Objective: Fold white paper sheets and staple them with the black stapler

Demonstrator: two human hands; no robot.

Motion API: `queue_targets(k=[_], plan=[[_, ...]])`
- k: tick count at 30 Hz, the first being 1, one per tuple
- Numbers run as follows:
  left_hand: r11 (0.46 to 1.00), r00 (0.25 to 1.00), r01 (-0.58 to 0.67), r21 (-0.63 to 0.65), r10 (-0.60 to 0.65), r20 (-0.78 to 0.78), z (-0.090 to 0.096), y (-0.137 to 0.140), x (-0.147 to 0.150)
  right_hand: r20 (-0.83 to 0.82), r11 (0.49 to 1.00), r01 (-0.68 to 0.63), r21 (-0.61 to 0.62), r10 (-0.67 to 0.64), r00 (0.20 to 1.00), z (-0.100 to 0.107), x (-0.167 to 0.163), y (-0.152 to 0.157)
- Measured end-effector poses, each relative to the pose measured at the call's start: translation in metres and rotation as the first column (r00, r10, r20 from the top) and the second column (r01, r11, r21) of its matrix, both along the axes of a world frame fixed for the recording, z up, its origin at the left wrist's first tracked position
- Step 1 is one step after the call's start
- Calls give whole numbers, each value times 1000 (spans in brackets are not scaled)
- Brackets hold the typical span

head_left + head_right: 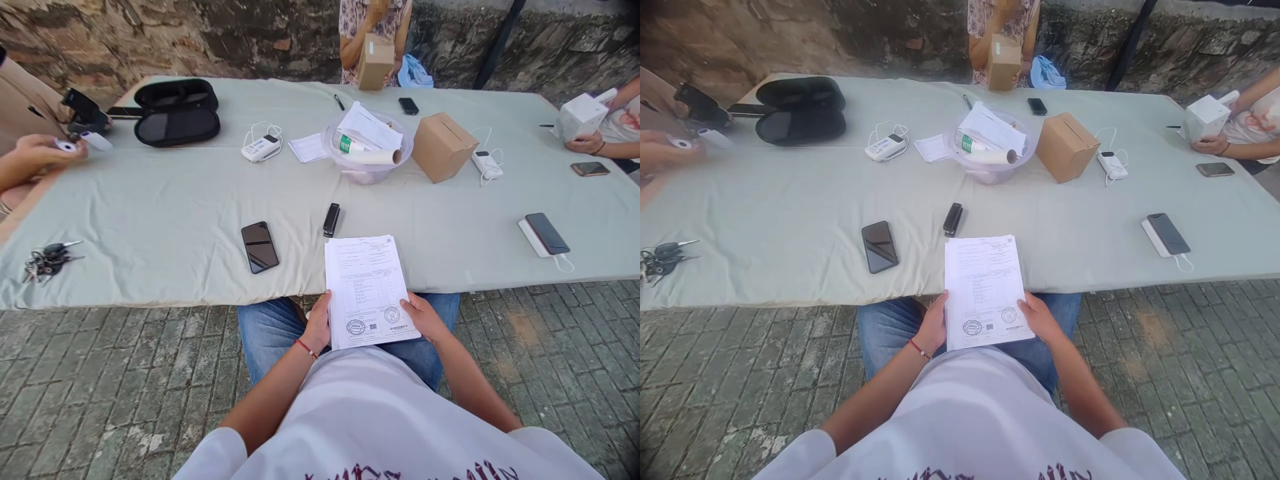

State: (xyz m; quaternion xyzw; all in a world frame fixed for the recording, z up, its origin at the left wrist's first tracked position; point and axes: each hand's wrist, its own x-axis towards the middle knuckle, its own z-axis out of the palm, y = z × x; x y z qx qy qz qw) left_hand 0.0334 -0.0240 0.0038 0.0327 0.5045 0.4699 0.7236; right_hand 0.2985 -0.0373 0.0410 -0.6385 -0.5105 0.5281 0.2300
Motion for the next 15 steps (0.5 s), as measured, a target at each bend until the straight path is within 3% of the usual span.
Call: queue_targets(k=[3, 8, 10, 15], plan=[[993, 995, 94, 68, -95, 7, 3, -2, 1, 127, 999, -52, 13, 50, 991, -6, 3, 0], [987, 990, 140, 77, -140, -3, 1, -1, 1, 400, 996, 65, 53, -81, 913, -22, 27, 3], [988, 990, 137, 66, -140, 33, 1, -1, 2, 380, 997, 76, 31, -82, 921, -28, 25, 3], [975, 961, 208, 75, -218, 168, 1, -2, 1, 149, 998, 32, -48, -25, 989, -36, -5, -7]])
